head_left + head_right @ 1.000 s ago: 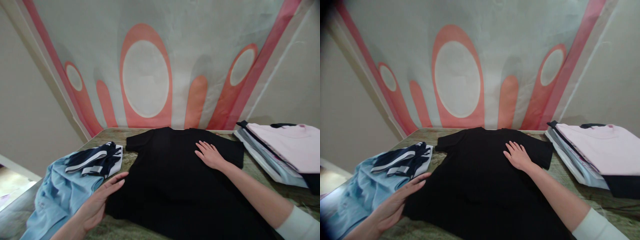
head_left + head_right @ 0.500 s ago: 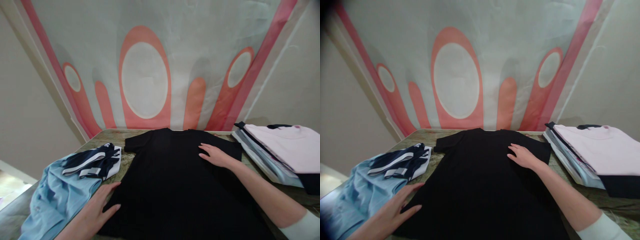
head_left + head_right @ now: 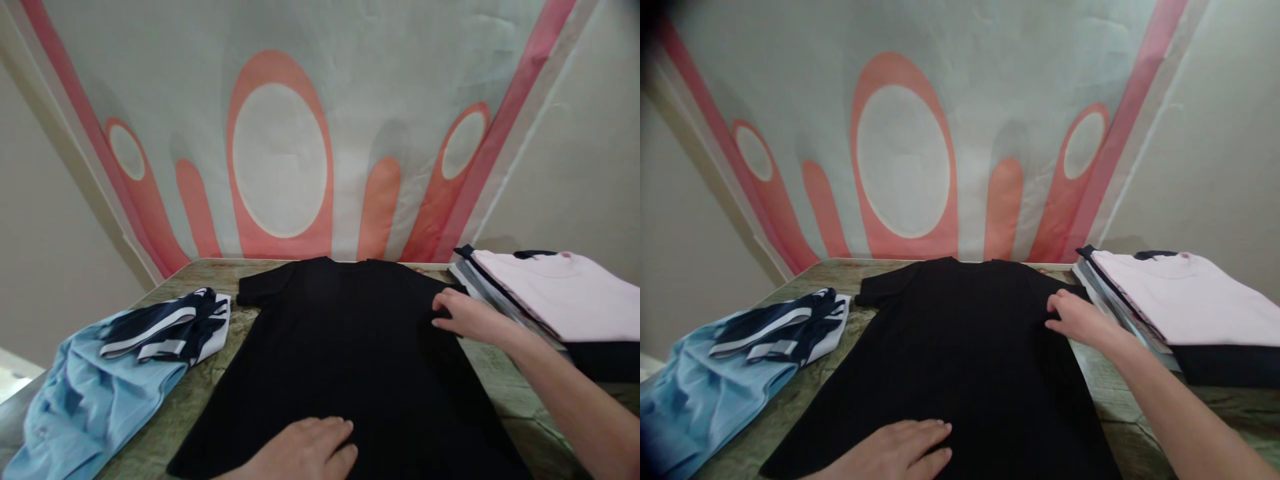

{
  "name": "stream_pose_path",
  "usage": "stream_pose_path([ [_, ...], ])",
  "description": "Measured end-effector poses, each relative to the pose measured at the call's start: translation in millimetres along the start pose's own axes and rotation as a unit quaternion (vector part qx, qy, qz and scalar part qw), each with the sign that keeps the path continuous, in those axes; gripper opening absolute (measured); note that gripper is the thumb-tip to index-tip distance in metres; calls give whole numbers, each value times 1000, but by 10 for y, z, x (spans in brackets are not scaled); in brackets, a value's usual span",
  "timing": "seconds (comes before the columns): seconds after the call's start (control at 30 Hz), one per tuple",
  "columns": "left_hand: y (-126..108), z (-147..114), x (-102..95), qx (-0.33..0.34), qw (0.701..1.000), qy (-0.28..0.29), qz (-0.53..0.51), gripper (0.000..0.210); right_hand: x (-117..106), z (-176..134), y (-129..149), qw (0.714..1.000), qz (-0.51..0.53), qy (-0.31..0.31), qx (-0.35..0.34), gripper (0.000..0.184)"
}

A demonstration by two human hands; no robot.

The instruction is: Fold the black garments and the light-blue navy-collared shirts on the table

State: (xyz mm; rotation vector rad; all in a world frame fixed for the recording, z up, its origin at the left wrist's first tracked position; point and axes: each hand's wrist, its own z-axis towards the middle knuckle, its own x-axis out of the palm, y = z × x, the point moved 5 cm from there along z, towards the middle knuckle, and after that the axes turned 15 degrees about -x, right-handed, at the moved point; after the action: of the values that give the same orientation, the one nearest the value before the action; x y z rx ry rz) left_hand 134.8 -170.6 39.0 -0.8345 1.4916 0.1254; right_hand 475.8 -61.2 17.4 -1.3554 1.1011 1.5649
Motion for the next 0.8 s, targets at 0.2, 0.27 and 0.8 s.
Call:
stream_pose_path([
  [0.2,-18,140,138,-15,993,-21,118,40,-1,-935,1348,975,95,85,-184,29],
  [0.27,-17,156,142,-33,991,-14,130,49,183,-1130,1560,974,55,78,-204,31],
  [0.8,1763,396,-1356,-290,923,-245,57,38,-495,157,-116,824,516,-221,78,26],
])
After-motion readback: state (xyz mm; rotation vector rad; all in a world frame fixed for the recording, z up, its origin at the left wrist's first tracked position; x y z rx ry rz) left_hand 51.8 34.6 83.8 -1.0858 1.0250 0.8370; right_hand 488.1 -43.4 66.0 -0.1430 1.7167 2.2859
